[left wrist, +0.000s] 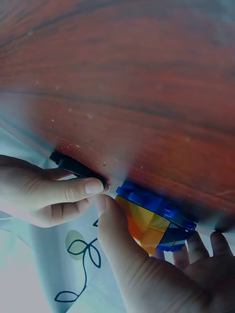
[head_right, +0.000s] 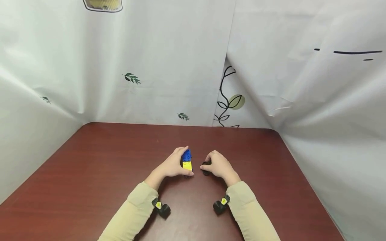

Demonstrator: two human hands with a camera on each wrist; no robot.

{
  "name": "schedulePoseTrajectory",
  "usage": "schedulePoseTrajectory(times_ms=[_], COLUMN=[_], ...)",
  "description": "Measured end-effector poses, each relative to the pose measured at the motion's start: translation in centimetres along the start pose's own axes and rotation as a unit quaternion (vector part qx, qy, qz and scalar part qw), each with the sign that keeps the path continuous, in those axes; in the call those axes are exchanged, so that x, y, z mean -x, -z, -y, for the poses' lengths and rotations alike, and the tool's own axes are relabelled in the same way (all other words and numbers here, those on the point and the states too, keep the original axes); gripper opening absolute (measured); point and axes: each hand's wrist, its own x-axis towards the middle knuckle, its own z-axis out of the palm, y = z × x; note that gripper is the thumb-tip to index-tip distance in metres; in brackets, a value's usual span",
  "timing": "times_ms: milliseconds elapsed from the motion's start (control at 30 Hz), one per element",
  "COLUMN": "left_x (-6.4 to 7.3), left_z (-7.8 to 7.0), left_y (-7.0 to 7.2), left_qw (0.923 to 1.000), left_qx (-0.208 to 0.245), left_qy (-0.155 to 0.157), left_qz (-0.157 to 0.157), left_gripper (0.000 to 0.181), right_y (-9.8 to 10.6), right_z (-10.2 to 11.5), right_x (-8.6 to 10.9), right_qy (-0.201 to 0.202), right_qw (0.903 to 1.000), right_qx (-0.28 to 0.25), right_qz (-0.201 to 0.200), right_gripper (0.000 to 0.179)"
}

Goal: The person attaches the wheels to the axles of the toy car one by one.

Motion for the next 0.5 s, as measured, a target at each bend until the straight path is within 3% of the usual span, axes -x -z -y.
schedulePoseTrajectory(times_ms=[233,500], left_x=[0.35,0.16], left_z=[0.33,0.12], left_y=[-0.19,0.04], left_qw=[0.9999,0.9993], left_qx=[0.010,0.030], left_qy=[0.000,-0.007], left_qz=[-0.005,-0.020], left_gripper=[0.109,0.107], right_y=[-0.75,-0.67], right_z=[0.08,-0.09], right_x=[0.16,-0.14], right_qy=[-0.019,-0.003], right_qw=[0.9996,0.9960], right_qx=[-0.011,-0.055], right_qz=[-0.018,-0.071], right_gripper=[0.024,0.025])
